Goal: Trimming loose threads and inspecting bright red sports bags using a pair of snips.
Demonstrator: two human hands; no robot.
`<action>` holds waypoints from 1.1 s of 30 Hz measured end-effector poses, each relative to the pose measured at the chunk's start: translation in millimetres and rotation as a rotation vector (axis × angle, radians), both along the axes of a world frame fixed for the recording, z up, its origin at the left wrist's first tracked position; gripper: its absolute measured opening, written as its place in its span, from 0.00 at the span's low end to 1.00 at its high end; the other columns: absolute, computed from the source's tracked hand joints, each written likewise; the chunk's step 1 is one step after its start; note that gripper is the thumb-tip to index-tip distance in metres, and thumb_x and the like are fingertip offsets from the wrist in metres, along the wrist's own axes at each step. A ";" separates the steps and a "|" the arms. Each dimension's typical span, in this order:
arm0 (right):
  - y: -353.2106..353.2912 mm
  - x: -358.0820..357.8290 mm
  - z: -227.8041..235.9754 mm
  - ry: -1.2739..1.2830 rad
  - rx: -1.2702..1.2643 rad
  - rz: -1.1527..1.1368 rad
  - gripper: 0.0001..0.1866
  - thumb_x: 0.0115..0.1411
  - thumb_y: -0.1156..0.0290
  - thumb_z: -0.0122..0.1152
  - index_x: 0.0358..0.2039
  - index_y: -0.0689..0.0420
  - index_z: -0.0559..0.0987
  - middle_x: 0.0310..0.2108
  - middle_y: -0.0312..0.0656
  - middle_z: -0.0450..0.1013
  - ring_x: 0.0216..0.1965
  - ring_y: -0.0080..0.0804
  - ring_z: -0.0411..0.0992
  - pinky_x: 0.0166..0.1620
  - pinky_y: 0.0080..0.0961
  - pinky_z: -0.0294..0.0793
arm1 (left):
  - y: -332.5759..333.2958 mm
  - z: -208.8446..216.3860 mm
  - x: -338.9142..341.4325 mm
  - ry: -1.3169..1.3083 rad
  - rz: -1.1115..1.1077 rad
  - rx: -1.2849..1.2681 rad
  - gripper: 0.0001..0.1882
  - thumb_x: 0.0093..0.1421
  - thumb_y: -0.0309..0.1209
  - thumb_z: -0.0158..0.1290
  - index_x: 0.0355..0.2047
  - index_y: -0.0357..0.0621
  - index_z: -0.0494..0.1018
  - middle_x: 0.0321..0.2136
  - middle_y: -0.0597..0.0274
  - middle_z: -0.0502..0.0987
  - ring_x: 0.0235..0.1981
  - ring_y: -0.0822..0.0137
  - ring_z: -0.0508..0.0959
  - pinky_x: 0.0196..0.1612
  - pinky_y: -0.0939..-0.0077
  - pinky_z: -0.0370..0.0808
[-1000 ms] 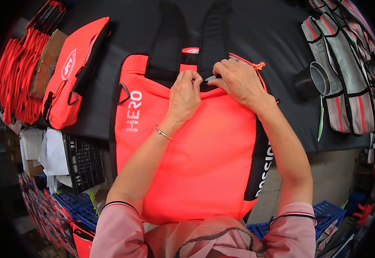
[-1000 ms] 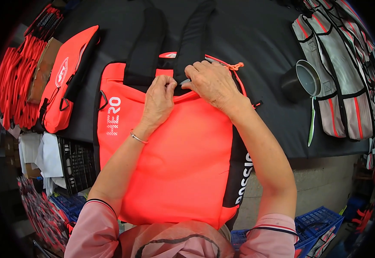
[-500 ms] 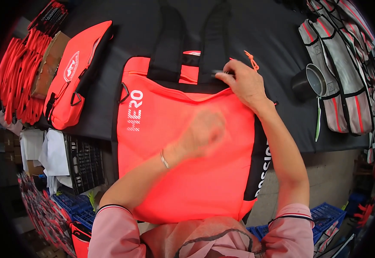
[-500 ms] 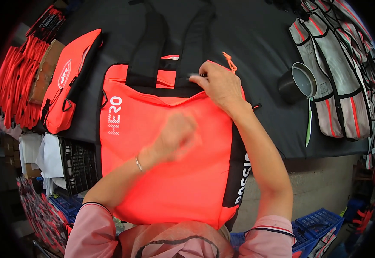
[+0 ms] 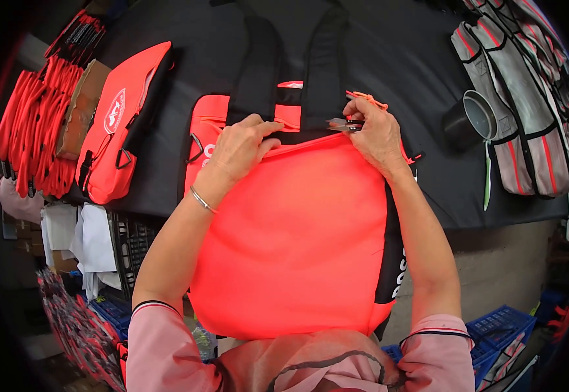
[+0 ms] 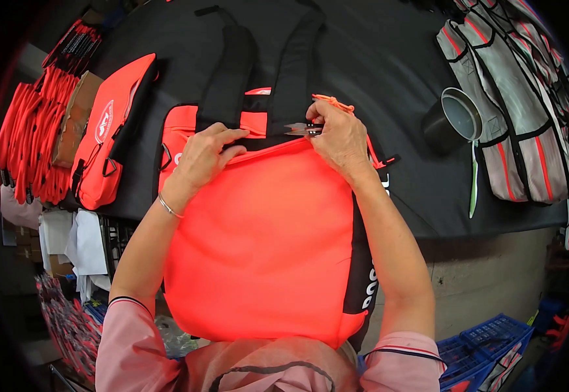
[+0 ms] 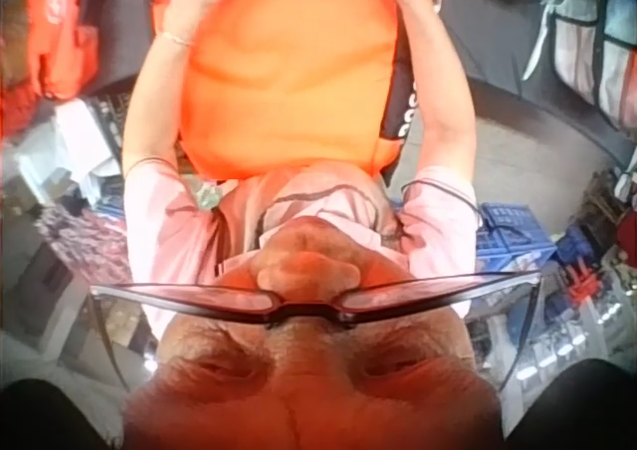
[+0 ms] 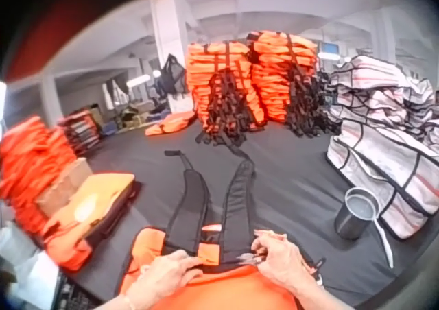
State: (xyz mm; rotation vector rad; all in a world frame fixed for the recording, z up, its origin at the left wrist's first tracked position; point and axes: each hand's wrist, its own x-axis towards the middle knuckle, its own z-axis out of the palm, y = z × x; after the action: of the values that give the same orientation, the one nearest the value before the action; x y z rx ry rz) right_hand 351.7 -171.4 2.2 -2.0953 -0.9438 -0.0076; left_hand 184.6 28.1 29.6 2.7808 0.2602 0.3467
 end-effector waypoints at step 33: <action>14.7 2.8 30.0 0.331 0.039 0.197 0.31 0.50 0.59 0.71 0.51 0.61 0.72 0.43 0.47 0.73 0.41 0.33 0.75 0.45 0.28 0.74 | 16.5 -62.7 -1.4 -0.387 0.102 -0.411 0.10 0.67 0.30 0.46 0.38 0.35 0.73 0.34 0.55 0.74 0.35 0.62 0.74 0.42 0.69 0.71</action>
State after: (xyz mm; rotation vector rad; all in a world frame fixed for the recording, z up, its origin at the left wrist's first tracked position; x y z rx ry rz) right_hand 354.5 -156.7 32.2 -1.8842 -0.9311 0.4067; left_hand 183.2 44.6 -33.1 2.2485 0.3343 0.7517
